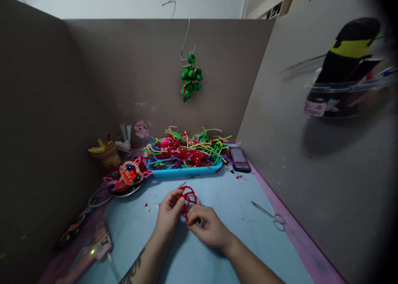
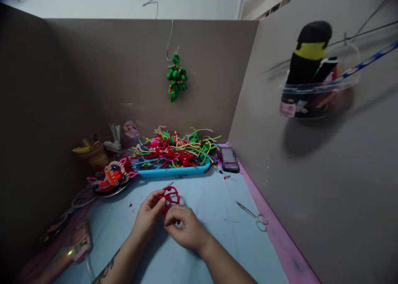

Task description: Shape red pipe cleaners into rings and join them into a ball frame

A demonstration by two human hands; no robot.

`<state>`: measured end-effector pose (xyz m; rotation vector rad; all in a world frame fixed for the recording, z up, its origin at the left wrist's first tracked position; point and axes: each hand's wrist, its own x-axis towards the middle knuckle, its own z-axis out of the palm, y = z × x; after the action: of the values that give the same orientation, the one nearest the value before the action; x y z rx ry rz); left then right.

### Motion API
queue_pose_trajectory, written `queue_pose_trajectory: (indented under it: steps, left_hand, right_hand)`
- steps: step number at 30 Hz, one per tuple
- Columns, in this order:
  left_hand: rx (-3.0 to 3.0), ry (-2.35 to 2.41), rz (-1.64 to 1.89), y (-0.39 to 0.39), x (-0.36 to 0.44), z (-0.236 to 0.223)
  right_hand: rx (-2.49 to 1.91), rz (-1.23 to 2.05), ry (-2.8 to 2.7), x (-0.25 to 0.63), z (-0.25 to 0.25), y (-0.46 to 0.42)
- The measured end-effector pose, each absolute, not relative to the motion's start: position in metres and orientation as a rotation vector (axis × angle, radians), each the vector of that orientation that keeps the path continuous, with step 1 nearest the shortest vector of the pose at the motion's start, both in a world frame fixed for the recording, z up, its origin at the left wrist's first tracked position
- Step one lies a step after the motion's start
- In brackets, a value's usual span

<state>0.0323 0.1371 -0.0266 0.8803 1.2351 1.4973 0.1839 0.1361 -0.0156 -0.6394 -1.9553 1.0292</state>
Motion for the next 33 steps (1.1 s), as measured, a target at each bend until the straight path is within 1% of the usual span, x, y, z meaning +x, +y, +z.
queue_pose_trajectory:
  steps: [3, 6, 9, 11, 24, 33]
  left_hand:
    - [0.844, 1.228, 1.476, 0.137, 0.033, -0.023]
    - [0.834, 1.200, 1.437, 0.135, 0.036, -0.020]
    - [0.852, 1.143, 1.395, 0.134, 0.039, -0.019]
    - [0.863, 1.125, 1.383, 0.133, 0.039, -0.019]
    - [0.885, 1.088, 1.323, 0.134, 0.036, -0.027]
    - [0.829, 1.055, 1.358, 0.136, 0.034, -0.027]
  right_hand:
    - [-0.764, 1.158, -1.704, 0.187, -0.019, 0.142]
    - [-0.926, 1.009, -1.592, 0.187, -0.024, 0.148]
    - [-0.996, 0.804, -1.662, 0.185, -0.025, 0.152]
    - [-0.999, 0.753, -1.698, 0.184, -0.025, 0.152]
    - [-1.088, 0.798, -1.657, 0.181, -0.027, 0.153]
    - [-1.019, 0.616, -1.739, 0.178, -0.033, 0.147]
